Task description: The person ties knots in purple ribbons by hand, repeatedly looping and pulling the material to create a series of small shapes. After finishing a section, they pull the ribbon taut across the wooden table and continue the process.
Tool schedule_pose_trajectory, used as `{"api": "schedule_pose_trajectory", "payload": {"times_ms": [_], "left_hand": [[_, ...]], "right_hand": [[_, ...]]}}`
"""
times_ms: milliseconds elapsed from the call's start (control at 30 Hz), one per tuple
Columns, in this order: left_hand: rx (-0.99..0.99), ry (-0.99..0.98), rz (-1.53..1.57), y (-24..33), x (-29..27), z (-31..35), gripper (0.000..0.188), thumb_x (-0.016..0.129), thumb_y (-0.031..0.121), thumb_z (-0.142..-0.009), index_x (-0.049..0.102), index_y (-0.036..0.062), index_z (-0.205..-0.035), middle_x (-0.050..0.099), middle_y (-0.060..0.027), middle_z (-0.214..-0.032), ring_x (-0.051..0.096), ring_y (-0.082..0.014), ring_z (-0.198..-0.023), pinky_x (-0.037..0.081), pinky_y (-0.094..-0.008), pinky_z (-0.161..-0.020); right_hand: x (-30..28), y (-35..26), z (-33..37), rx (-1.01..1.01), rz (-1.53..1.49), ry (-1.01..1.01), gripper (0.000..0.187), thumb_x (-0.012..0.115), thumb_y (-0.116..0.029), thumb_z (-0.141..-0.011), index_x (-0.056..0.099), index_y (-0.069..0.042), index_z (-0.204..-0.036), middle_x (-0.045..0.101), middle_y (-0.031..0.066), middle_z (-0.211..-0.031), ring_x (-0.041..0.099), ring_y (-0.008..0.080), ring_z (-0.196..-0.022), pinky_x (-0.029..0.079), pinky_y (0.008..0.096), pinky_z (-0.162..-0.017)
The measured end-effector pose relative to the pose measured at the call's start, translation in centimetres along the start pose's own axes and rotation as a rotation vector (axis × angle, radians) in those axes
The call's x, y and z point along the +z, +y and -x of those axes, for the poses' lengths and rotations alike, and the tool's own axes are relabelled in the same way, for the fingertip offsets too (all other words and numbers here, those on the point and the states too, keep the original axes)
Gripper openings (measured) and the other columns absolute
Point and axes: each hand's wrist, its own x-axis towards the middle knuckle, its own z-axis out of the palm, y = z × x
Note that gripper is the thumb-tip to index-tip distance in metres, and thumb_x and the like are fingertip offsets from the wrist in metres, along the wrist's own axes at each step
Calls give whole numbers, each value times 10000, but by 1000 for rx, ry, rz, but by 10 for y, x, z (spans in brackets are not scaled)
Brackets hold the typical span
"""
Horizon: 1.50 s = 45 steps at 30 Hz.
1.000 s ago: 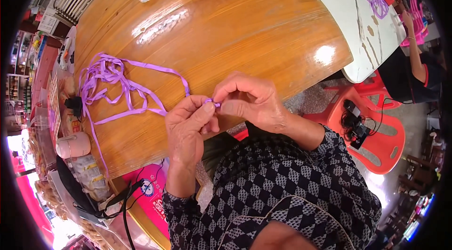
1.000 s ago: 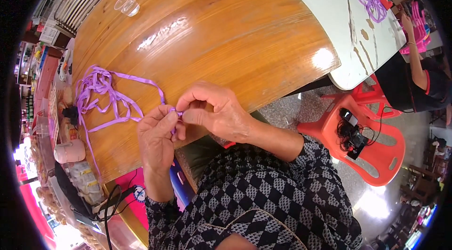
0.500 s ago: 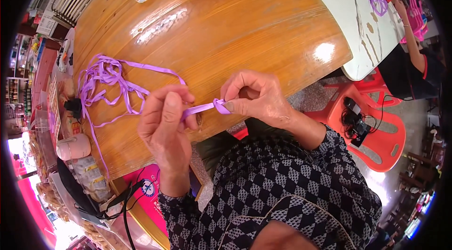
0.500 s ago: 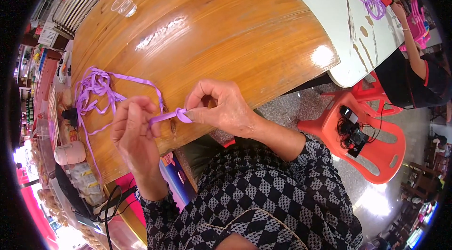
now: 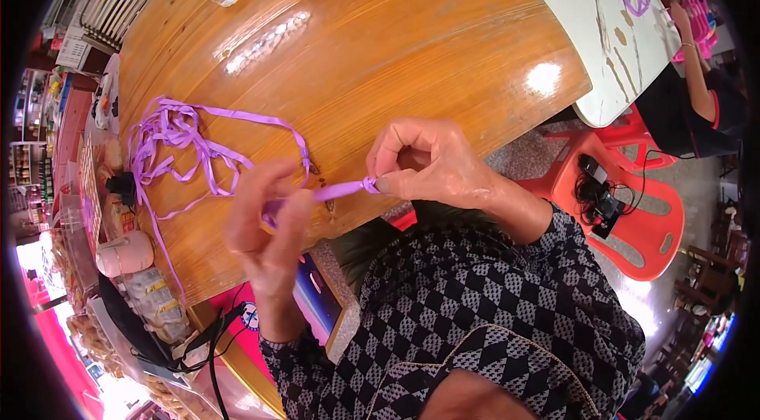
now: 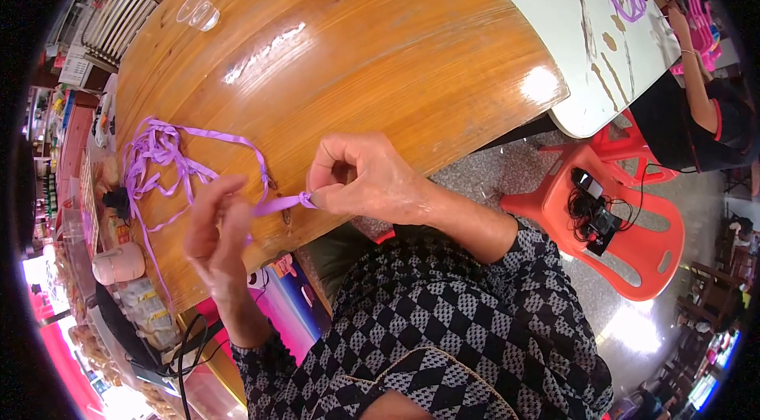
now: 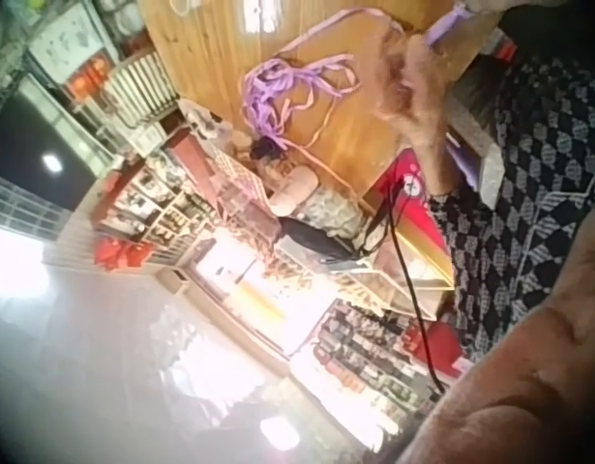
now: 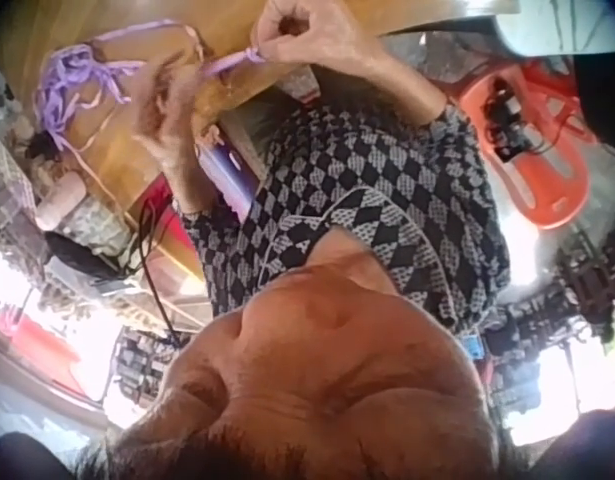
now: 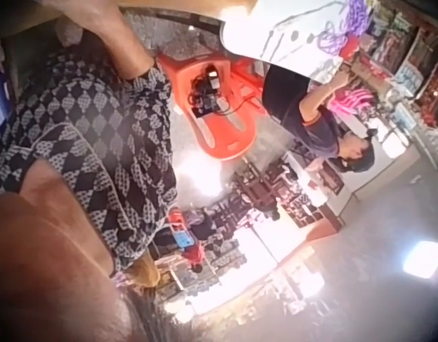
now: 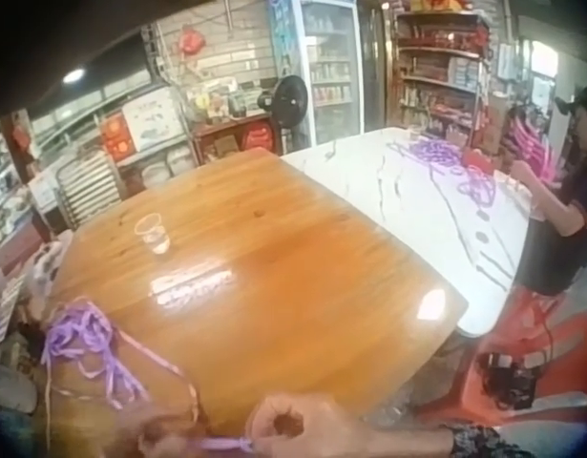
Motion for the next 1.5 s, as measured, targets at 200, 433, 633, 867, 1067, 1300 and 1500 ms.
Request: {"api": "schedule_pose_trajectory", "payload": {"times_ms": [200,433,633,867,1067,1300,1500], "left_hand": [[265,-390,-339,1,18,-2,261,651,89,-793,585,2,-1031,592,-26,-882,522,-101,-772,418,-225,-679],[-204,-349,37,-6,26,1,192,644,42,-799,590,-21,-972,573,0,-826,501,-50,-740,411,-185,-650],[-296,-249,27,-4,35,2,166,686,53,-760,633,-32,-892,602,-13,-711,502,-49,-584,377,-169,-520],[-247,-176,85,-13,42,4,174,705,53,-732,659,-30,-878,604,-9,-677,462,-37,-526,316,-159,-463],[-408,-197,326,-10,47,2,175,695,75,-748,657,-29,-884,610,-25,-677,442,-42,-494,303,-166,-440],[-510,-244,456,-9,47,1,209,690,123,-766,637,-54,-864,585,-38,-627,411,-46,-445,282,-173,-416],[-476,-335,338,-8,40,4,205,694,125,-767,633,-54,-846,508,8,-550,346,-31,-416,226,-179,-397]], "right_hand": [[7,-7,-5,-244,434,25,117,603,60,-707,522,-11,-752,573,65,-795,557,134,-730,448,247,-619],[4,-13,-13,-643,787,63,177,637,71,-649,528,-40,-732,571,65,-759,536,229,-670,423,292,-579],[-1,-17,-12,-756,793,101,196,676,59,-634,552,-45,-744,591,67,-813,532,230,-691,419,307,-613],[-5,-16,-8,-659,665,90,159,676,32,-666,559,-43,-743,605,64,-847,554,216,-761,430,304,-664],[-6,-15,-2,-630,679,146,250,720,-56,-658,617,-31,-884,608,70,-859,563,215,-801,442,305,-702],[-8,-11,-3,-703,670,54,305,743,-102,-632,653,-55,-920,603,46,-846,560,194,-789,440,285,-687],[-10,-12,0,-616,626,36,196,724,-46,-655,641,-52,-833,586,46,-811,544,193,-751,431,288,-647]]}}
